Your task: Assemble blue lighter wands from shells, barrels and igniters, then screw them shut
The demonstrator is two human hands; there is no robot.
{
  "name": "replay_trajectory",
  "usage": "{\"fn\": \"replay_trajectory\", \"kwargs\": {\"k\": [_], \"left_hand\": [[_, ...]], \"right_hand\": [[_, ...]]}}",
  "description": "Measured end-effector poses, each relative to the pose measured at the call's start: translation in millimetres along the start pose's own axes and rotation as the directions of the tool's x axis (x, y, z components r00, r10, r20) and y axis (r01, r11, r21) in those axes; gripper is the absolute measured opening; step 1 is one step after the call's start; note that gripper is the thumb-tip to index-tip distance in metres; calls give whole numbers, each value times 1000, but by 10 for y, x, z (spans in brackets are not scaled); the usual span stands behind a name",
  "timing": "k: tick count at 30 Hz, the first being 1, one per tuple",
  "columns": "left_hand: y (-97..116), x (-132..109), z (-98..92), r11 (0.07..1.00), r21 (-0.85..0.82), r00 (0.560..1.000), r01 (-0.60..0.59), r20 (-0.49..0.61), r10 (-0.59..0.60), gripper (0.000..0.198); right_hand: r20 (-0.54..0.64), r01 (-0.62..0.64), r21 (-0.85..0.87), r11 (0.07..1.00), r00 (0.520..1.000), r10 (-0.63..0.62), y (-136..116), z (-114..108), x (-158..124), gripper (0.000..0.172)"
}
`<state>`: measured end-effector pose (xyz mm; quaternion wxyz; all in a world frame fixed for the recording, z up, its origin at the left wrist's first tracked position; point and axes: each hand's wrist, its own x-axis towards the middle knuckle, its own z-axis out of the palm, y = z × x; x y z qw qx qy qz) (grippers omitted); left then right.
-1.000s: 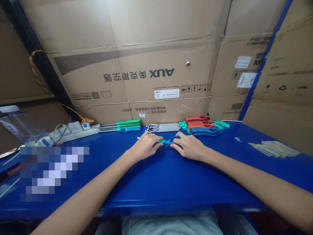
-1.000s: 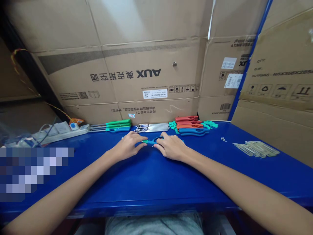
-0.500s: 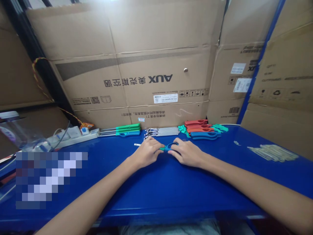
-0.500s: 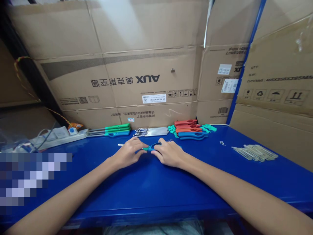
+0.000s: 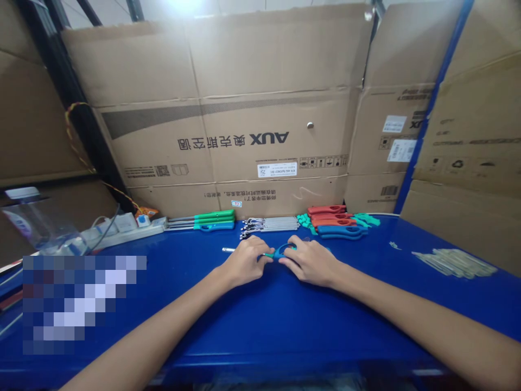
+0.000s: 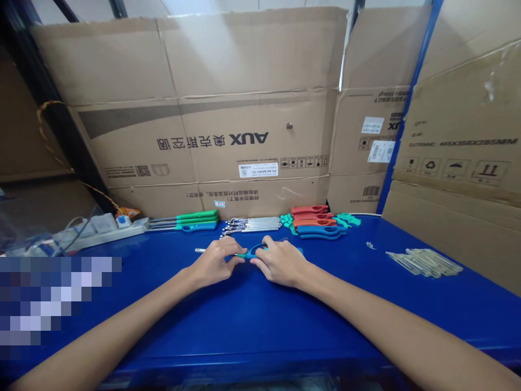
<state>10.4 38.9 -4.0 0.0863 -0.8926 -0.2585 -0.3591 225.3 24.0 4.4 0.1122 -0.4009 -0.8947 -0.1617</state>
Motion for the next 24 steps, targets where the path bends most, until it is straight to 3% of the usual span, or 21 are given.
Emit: {"fn": "replay_trajectory", "kwargs": {"k": [14,24], "left_hand": [[17,10,7,985,99,990,-142,12,142,18],[31,36,-48,956,122,961,-267,-41,274,21]], "right_hand": [[5,-24,210,977,1000,23,5,4,9,38],[-4,-14,360,933,1000,17,33,20,33,35]]}}
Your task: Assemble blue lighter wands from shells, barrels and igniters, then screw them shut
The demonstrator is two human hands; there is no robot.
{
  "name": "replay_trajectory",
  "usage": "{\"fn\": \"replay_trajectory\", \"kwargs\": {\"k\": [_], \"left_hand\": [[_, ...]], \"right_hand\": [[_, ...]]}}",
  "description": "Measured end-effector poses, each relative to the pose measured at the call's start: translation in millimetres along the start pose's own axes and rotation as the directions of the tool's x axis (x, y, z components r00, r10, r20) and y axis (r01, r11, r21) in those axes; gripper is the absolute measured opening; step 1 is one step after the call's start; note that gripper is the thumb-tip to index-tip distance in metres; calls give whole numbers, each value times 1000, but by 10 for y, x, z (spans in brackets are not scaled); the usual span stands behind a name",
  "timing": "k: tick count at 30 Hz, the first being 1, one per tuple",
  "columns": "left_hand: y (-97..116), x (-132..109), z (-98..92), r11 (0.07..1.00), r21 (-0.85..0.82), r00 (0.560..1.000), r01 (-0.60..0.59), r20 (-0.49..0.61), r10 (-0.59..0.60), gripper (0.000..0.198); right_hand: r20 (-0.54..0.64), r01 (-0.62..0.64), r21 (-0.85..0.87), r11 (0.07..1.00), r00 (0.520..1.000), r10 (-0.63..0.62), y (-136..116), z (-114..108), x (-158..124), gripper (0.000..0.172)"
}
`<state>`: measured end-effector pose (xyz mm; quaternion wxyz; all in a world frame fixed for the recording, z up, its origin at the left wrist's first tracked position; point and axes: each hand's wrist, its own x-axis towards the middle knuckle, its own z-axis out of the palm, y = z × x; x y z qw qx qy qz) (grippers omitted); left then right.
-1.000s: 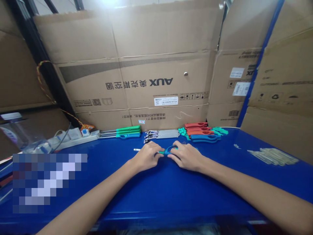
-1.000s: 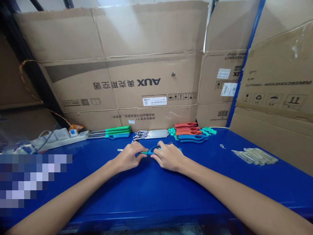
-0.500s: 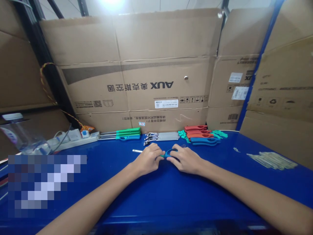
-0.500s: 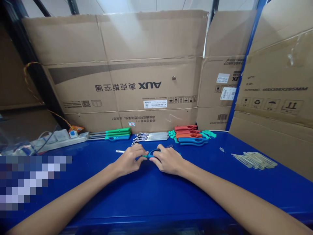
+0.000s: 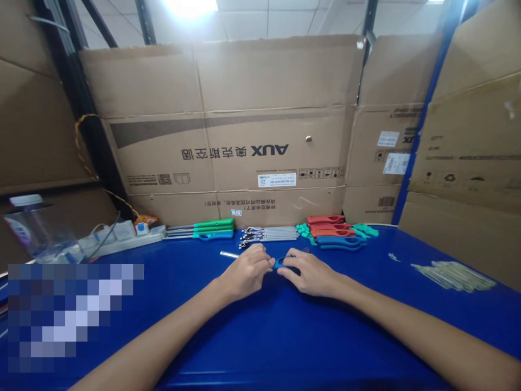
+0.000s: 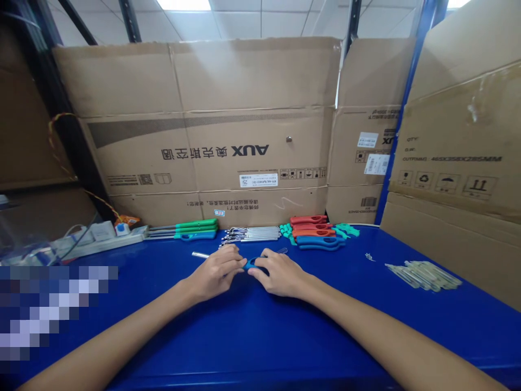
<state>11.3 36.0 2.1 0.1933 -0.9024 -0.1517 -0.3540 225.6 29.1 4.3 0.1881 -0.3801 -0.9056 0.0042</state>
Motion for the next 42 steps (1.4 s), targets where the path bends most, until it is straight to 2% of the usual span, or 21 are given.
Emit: {"fn": "replay_trajectory", "kwargs": {"k": [3,5,7,11,15,19,25,31,36,39,42], "left_hand": [[-8,-6,9,1000,10,1000,-27,-11,27,21],[0,-4,17,1000,27,998,10,62,-12,20],[20,7,23,992,65,978,107,171,-117,16],[57,54,13,936,92,875,338,336,-349,23],[45,99,-20,856,-66,798,513,404,-447,28],[34,135,-32,718,-179,707,673,441,-553,25],[32,123,-5,575,-225,605,786,470,-643,16],[-15,117,34,423,-302,519,854,525,-674,11],[-31,121,63,380,-307,489,872,548,-679,12],[4,110,64,432,-281,515,857,494,-700,13],[70,102,55,512,-230,559,828,418,-716,14]], "right_hand": [[-9,-2,27,1000,1000,2,23,22,3,35],[-11,-2,25,1000,1000,2,48,41,-2,34],[-13,2,-18,1000,1000,-2,77,55,-7,33],[-65,45,-186,982,996,-58,121,67,-5,35],[-151,108,-309,945,975,-161,134,78,4,39],[-203,153,-367,918,949,-240,134,101,7,40],[-191,204,-410,889,934,-302,106,155,5,36],[-213,228,-447,865,912,-350,77,173,-9,34],[-202,243,-506,828,899,-387,72,185,9,35],[-210,237,-510,827,898,-386,85,180,21,35],[-172,232,-468,853,923,-345,85,143,17,35]]}}
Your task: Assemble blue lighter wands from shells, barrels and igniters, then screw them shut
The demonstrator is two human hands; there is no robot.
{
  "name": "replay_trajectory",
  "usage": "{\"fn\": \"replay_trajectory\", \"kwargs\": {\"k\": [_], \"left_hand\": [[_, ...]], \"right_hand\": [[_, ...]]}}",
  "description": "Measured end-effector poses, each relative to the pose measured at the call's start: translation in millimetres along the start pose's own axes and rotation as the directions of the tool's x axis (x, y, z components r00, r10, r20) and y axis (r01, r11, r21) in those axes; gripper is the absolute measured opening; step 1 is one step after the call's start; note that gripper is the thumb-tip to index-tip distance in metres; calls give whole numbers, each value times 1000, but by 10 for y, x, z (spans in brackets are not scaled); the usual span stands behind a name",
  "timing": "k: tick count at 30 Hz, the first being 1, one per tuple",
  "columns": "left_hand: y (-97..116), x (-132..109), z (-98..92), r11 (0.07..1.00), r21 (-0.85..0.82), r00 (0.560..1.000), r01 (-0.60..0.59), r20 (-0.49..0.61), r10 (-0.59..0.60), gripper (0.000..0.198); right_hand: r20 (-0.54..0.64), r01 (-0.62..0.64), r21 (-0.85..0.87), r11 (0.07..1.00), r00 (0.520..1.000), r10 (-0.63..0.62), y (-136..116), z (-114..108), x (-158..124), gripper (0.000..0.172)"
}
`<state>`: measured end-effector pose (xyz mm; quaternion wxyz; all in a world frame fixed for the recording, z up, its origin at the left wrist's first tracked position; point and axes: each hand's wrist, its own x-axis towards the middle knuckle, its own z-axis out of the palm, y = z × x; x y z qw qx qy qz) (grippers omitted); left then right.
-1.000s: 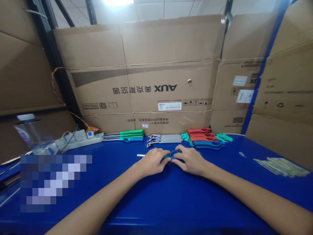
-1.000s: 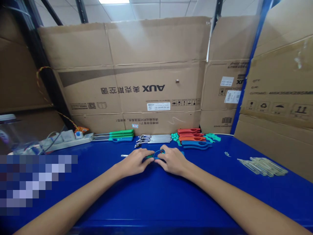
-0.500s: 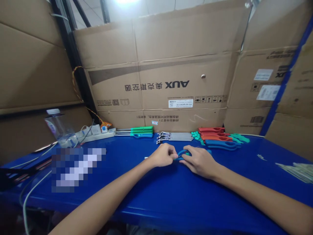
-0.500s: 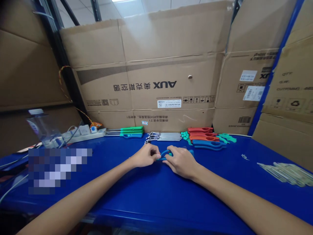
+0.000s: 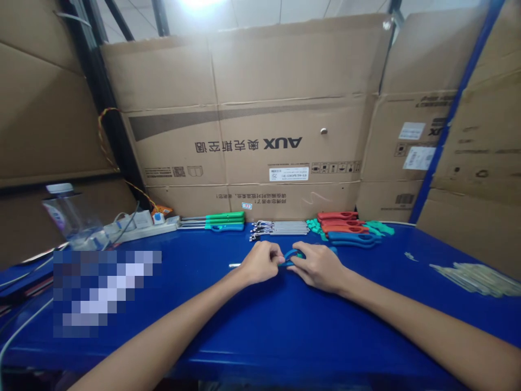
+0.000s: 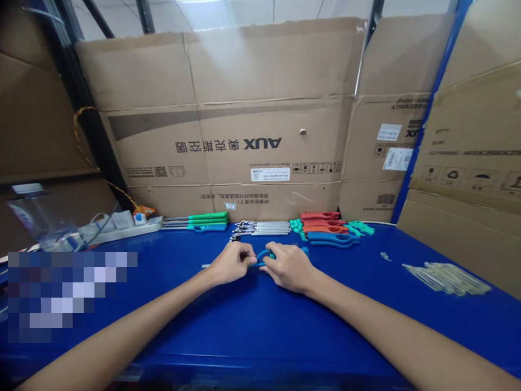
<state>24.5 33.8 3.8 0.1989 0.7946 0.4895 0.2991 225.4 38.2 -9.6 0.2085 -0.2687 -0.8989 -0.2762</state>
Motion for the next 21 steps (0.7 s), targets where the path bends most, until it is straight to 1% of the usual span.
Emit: {"fn": "replay_trajectory", "kwargs": {"k": [4,5,8,11,12,14,15,17,19,21], "left_hand": [[41,-41,35,996,82,999,-38,-36,41,18],[45,-39,42,995,95,998,-43,-35,47,19],[36,-17,41,990,130,998,-60,-1,61,21],[12,-2,-8,981,161,993,-110,67,100,22],[3,0,-33,976,169,987,-141,102,125,22],[-14,0,-79,958,201,975,-205,131,181,24],[-20,2,-96,917,297,963,-266,122,240,30],[-25,9,-109,819,465,941,-337,141,307,28],[-17,23,-99,712,599,927,-368,178,329,25],[-4,40,-83,652,664,927,-365,194,321,25]], "right_hand": [[129,-87,69,994,989,78,-19,-82,6,34],[154,-118,76,990,982,105,-27,-94,9,35],[204,-152,119,981,971,125,-39,-79,17,34],[208,-199,161,967,964,164,-7,-1,15,32],[188,-218,181,959,965,184,14,27,12,31],[121,-239,232,943,969,216,66,70,1,30],[85,-237,260,936,971,223,91,82,-6,29],[35,-215,320,923,976,216,130,87,-16,28],[20,-198,373,906,979,205,149,72,-20,26],[42,-184,407,895,982,182,159,47,-16,30]]}}
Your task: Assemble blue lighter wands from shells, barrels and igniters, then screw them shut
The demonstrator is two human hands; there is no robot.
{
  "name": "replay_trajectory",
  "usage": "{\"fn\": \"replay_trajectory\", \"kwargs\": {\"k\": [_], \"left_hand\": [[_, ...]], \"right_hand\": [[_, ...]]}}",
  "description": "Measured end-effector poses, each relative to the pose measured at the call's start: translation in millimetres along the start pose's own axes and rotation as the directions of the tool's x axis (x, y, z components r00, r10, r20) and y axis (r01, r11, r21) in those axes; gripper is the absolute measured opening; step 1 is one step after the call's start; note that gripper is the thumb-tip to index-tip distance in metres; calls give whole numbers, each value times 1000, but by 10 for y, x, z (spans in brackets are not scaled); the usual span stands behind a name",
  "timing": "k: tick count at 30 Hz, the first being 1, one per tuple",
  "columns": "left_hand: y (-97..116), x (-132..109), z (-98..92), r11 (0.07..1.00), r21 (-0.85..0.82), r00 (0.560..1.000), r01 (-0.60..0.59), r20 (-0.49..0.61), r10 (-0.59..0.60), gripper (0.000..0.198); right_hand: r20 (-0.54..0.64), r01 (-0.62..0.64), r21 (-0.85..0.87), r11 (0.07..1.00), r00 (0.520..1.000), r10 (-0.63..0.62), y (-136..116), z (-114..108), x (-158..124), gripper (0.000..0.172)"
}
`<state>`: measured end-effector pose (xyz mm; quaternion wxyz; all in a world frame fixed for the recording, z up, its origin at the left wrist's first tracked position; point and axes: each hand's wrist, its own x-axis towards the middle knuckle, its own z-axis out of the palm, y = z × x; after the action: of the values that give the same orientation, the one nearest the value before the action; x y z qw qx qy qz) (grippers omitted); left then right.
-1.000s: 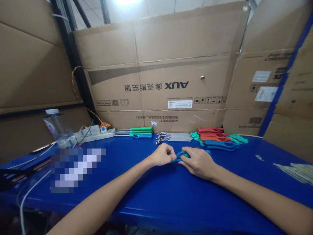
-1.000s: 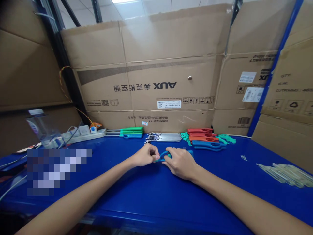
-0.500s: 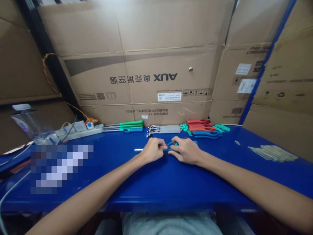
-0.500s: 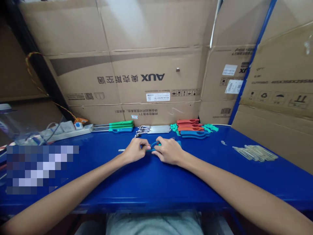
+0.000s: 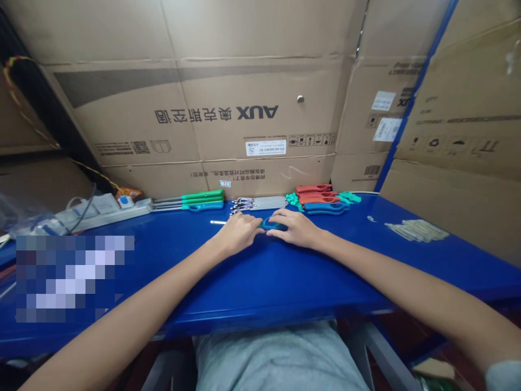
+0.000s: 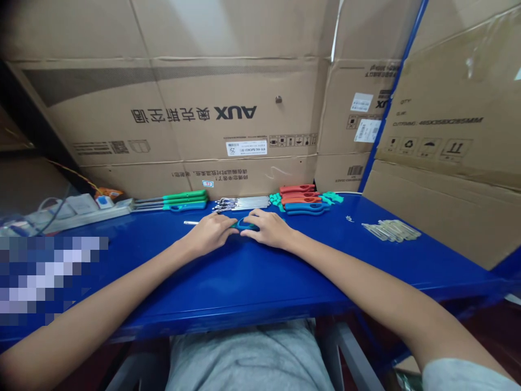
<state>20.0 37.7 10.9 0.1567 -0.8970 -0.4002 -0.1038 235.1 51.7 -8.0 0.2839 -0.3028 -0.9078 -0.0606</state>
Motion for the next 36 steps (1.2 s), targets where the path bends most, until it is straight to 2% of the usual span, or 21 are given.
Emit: {"fn": "replay_trajectory", "kwargs": {"k": [3,5,8,10,15,17,18,19,20,21,23,26,28,31,33,36], "left_hand": [[-14,22,3,999,25,999,38,-2,-38,25],[-52,16,2,997,28,997,72,1,-72,26],[-116,-25,-8,993,14,993,115,19,-115,28],[-137,-61,-24,992,-29,992,119,33,-118,28],[-100,-106,-46,984,-179,1000,28,9,-27,42],[-71,-100,-41,982,-188,999,-21,30,27,33],[-56,-94,-37,978,-208,997,-37,58,50,31],[-43,-88,-33,968,-242,994,-58,77,78,31],[-31,-83,-29,957,-277,988,-86,101,117,32],[-21,-79,-24,949,-300,984,-97,116,137,33],[-3,-73,-13,945,-314,983,-96,117,139,34],[21,-67,3,944,-311,985,-109,94,145,34],[31,-64,11,943,-312,985,-112,91,147,35],[28,-63,16,931,-353,984,-98,103,143,35],[18,-65,12,916,-392,985,-84,105,135,34],[8,-66,4,902,-428,988,-65,102,119,33]], "right_hand": [[60,8,-12,1000,998,-8,20,-57,16,49],[37,-19,-29,999,999,20,68,-108,23,53],[-63,-83,3,997,995,83,155,-169,13,34],[-83,-111,73,991,990,117,174,-168,-6,22],[9,-206,335,920,977,215,63,-152,19,26],[149,-214,346,914,974,171,89,-300,73,28],[171,-218,328,919,971,170,142,-426,96,27],[140,-241,287,927,968,209,220,-583,107,27],[72,-319,222,921,948,311,318,-761,101,28],[55,-419,119,900,908,416,429,-949,74,26],[110,-608,-222,762,761,639,659,-1304,-55,20],[170,-671,-408,619,610,774,947,-1635,-402,8],[199,-683,-484,547,522,829,1074,-1695,-657,9],[244,-676,-542,499,441,863,1179,-1649,-933,10],[272,-671,-557,489,409,871,1223,-1594,-1020,10],[292,-663,-568,488,392,872,1278,-1521,-1057,11]]}}
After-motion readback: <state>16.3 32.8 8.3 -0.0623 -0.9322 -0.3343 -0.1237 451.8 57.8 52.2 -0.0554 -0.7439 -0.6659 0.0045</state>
